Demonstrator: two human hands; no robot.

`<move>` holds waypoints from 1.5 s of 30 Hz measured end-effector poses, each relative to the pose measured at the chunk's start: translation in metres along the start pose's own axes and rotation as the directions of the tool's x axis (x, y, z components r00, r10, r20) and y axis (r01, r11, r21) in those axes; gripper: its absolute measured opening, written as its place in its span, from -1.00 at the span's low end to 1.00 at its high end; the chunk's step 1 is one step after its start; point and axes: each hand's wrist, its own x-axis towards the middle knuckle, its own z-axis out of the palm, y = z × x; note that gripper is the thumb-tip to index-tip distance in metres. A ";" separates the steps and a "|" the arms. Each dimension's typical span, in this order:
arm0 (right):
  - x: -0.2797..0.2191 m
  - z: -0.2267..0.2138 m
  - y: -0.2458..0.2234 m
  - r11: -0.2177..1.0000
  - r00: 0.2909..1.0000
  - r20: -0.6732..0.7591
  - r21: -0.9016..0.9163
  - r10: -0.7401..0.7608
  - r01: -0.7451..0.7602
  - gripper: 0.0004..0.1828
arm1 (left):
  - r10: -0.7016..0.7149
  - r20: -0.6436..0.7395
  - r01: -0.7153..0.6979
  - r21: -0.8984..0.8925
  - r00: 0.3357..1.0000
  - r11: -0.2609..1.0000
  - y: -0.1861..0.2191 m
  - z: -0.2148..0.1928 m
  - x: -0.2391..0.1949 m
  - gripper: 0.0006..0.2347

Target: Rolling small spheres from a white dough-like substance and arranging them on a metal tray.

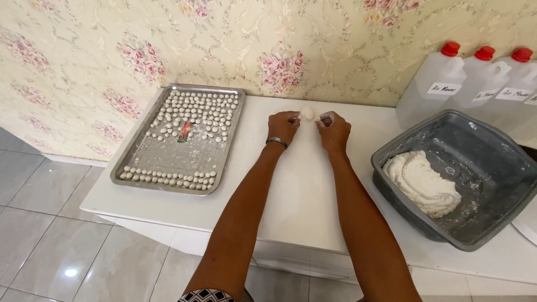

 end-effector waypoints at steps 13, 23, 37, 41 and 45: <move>-0.031 -0.020 -0.008 0.998 0.998 0.056 0.058 0.021 -0.024 -0.89 | -0.114 0.170 0.132 -0.100 0.979 0.986 0.040 -0.040 -0.028 -0.85; -0.036 -0.017 0.004 0.995 0.999 -0.006 0.093 0.038 -0.037 -0.83 | 0.149 0.310 -0.273 0.407 0.939 0.872 0.036 -0.024 -0.027 -0.83; -0.044 -0.024 -0.002 0.998 0.998 0.040 -0.005 0.055 -0.055 -0.91 | 0.231 0.321 -0.373 0.508 0.918 0.776 0.021 -0.015 -0.025 -0.80; -0.051 -0.034 -0.016 1.000 0.999 0.052 -0.019 -0.004 0.005 -0.81 | 0.092 0.290 -0.194 0.348 0.952 0.917 0.034 -0.029 -0.033 -0.91; -0.055 -0.030 -0.010 0.985 0.985 0.142 -0.122 -0.101 0.119 -0.92 | 0.017 0.289 -0.105 0.292 0.957 0.951 0.011 -0.028 -0.032 -0.92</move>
